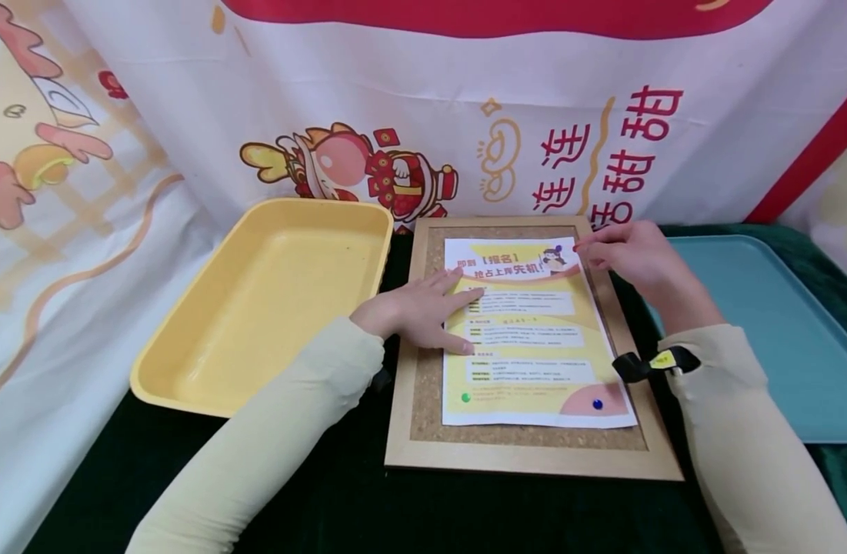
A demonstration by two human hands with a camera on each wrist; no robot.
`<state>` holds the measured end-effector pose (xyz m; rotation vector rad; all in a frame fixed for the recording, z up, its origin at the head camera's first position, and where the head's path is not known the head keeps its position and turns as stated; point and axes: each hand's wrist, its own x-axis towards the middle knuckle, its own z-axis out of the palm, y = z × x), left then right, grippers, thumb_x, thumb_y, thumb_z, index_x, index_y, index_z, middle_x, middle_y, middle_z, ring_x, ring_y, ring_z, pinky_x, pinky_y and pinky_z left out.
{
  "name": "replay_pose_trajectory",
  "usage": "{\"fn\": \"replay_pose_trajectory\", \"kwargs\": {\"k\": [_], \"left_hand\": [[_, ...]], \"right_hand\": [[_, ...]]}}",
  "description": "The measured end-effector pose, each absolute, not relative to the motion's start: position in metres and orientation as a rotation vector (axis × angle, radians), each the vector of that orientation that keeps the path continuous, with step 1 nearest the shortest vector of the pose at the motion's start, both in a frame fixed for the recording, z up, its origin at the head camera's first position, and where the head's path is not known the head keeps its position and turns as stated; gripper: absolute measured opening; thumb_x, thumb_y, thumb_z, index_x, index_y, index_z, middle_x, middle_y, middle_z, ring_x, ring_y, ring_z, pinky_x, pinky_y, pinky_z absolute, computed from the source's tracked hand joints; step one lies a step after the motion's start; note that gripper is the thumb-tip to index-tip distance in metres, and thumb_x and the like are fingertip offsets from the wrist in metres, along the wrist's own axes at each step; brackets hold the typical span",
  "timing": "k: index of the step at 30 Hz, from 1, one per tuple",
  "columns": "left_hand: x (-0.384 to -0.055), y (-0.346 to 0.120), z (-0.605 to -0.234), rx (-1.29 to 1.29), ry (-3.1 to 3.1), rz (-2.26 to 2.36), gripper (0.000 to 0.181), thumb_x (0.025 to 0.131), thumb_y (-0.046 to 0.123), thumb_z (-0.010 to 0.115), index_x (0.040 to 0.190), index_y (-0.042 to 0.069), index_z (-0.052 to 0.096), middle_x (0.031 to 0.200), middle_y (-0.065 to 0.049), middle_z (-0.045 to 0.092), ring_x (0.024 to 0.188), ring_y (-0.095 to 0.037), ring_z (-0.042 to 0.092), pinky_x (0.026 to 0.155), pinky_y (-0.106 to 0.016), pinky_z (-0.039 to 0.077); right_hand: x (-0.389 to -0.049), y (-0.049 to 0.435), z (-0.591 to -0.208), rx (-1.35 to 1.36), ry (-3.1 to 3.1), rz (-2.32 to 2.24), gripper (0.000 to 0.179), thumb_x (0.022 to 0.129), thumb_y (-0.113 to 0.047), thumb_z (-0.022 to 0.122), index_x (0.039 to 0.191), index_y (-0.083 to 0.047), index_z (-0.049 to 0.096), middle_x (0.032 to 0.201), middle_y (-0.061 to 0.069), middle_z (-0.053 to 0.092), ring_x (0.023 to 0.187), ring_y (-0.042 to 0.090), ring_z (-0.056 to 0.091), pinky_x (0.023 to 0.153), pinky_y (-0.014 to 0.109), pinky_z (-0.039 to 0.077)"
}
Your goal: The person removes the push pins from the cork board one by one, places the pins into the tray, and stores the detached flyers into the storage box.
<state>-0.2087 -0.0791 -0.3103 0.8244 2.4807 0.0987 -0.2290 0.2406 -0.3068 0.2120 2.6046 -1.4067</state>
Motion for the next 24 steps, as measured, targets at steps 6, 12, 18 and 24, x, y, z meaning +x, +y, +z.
{"fn": "replay_pose_trajectory", "kwargs": {"k": [6, 12, 18, 24], "left_hand": [[-0.209, -0.077, -0.31, 0.825, 2.483, 0.084, 0.095, 0.098, 0.066, 0.062, 0.172, 0.032, 0.013, 0.181, -0.009, -0.007, 0.169, -0.029, -0.008, 0.136, -0.052, 0.009], [-0.208, -0.078, -0.31, 0.83, 2.48, 0.086, 0.095, 0.099, 0.066, 0.062, 0.172, 0.031, 0.014, 0.181, -0.009, -0.007, 0.169, -0.029, -0.007, 0.136, -0.052, 0.009], [-0.209, -0.078, -0.31, 0.833, 2.484, 0.079, 0.094, 0.099, 0.066, 0.061, 0.172, 0.032, 0.014, 0.181, -0.009, -0.006, 0.169, -0.029, -0.007, 0.136, -0.052, 0.009], [-0.208, -0.079, -0.309, 0.83, 2.482, 0.081, 0.094, 0.099, 0.066, 0.061, 0.172, 0.032, 0.013, 0.181, -0.009, -0.006, 0.169, -0.029, -0.007, 0.136, -0.053, 0.009]], "right_hand": [[-0.228, 0.246, -0.305, 0.211, 2.618, -1.413, 0.044, 0.109, -0.033, 0.059, 0.142, -0.004, 0.064, 0.155, 0.019, 0.052, 0.135, 0.029, 0.044, 0.111, 0.047, 0.049], [-0.227, 0.254, -0.304, 0.222, 2.645, -1.401, 0.051, 0.108, -0.043, 0.061, 0.143, -0.006, 0.064, 0.152, 0.016, 0.054, 0.123, 0.025, 0.051, 0.108, 0.044, 0.05], [-0.226, 0.263, -0.304, 0.248, 2.66, -1.41, 0.057, 0.106, -0.048, 0.061, 0.145, -0.007, 0.063, 0.149, 0.015, 0.055, 0.123, 0.023, 0.051, 0.107, 0.042, 0.05], [-0.227, 0.265, -0.303, 0.248, 2.653, -1.432, 0.06, 0.106, -0.049, 0.06, 0.147, -0.006, 0.06, 0.15, 0.015, 0.054, 0.122, 0.023, 0.051, 0.109, 0.044, 0.05]]}}
